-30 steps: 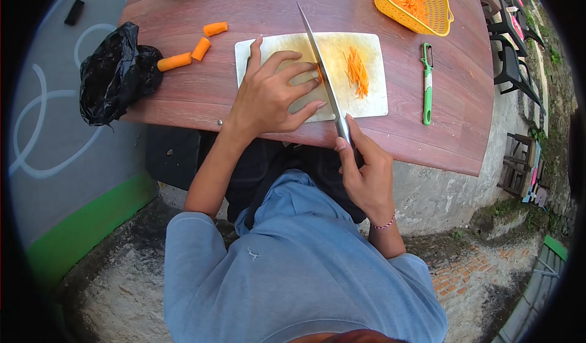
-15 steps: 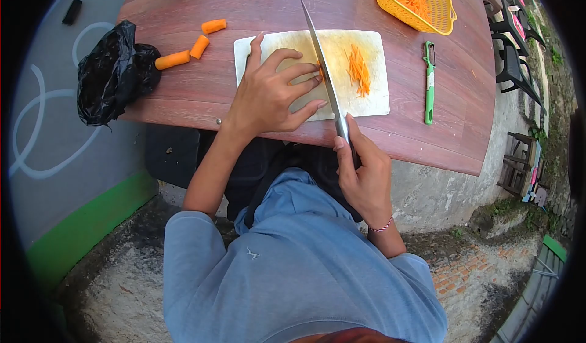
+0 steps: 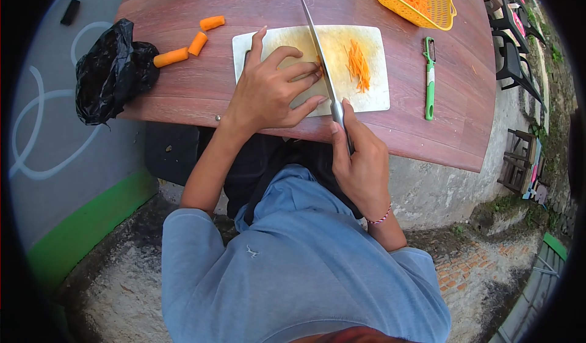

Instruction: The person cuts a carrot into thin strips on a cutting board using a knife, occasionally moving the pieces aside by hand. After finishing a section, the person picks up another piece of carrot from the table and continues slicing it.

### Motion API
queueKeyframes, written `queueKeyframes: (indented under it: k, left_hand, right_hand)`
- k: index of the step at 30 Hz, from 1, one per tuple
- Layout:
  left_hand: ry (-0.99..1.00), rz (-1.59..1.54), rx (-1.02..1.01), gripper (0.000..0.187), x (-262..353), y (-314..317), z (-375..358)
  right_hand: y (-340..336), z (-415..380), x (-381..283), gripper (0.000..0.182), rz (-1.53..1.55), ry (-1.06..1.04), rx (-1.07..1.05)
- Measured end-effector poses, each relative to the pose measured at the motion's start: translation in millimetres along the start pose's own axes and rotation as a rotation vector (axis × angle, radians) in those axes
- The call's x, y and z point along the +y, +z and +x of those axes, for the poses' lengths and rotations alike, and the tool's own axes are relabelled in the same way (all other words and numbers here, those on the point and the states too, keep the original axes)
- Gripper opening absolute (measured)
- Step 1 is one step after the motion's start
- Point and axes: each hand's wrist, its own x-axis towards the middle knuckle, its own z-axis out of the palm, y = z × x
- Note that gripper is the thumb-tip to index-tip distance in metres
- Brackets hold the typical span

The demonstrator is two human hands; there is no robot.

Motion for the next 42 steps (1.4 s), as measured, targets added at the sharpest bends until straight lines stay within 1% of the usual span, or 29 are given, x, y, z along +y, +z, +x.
queueKeyframes:
  k: [5, 7, 11, 13, 16, 20, 22, 23, 25, 29, 31, 42]
  left_hand:
    - [0.001, 0.006, 0.005, 0.035, 0, -1, 0]
    - [0.001, 0.003, 0.010, 0.035, 1, 0, 0]
    - [-0.012, 0.001, 0.015, 0.034, 1, 0, 0]
    - [-0.017, 0.001, 0.013, 0.034, 1, 0, -2]
    - [-0.016, -0.009, 0.023, 0.034, 1, 2, -2]
    - [-0.019, 0.001, 0.027, 0.034, 2, 2, -1]
    - [-0.028, 0.001, 0.029, 0.034, 2, 1, -2]
    - [-0.026, 0.005, 0.026, 0.034, 1, 1, -2]
    - [-0.023, 0.010, 0.023, 0.033, 1, 1, -1]
    - [-0.021, 0.004, 0.020, 0.033, 2, 0, -1]
    - [-0.018, 0.004, 0.020, 0.033, 1, 0, -1]
    - [-0.017, -0.008, 0.015, 0.035, 1, -1, 0]
  right_hand:
    - [6, 24, 1, 0.042, 0.019, 0.004, 0.010]
    - [5, 33, 1, 0.041, 0.065, 0.068, -0.014]
    - [-5, 30, 5, 0.040, 0.066, 0.105, -0.033]
    - [-7, 21, 16, 0.041, 0.126, 0.208, -0.033]
    - [-12, 16, 25, 0.041, 0.151, 0.226, -0.014]
    - [-13, 14, 16, 0.041, 0.141, 0.216, -0.018]
    - [-14, 15, 11, 0.041, 0.166, 0.286, -0.084]
    - [-12, 15, 12, 0.041, 0.168, 0.285, -0.085]
    - [-7, 15, 15, 0.041, 0.177, 0.219, -0.044]
    - [-10, 12, 12, 0.041, 0.218, 0.266, -0.064]
    - [-10, 10, 11, 0.040, 0.200, 0.189, -0.051]
    - [-6, -2, 3, 0.042, 0.174, 0.209, -0.084]
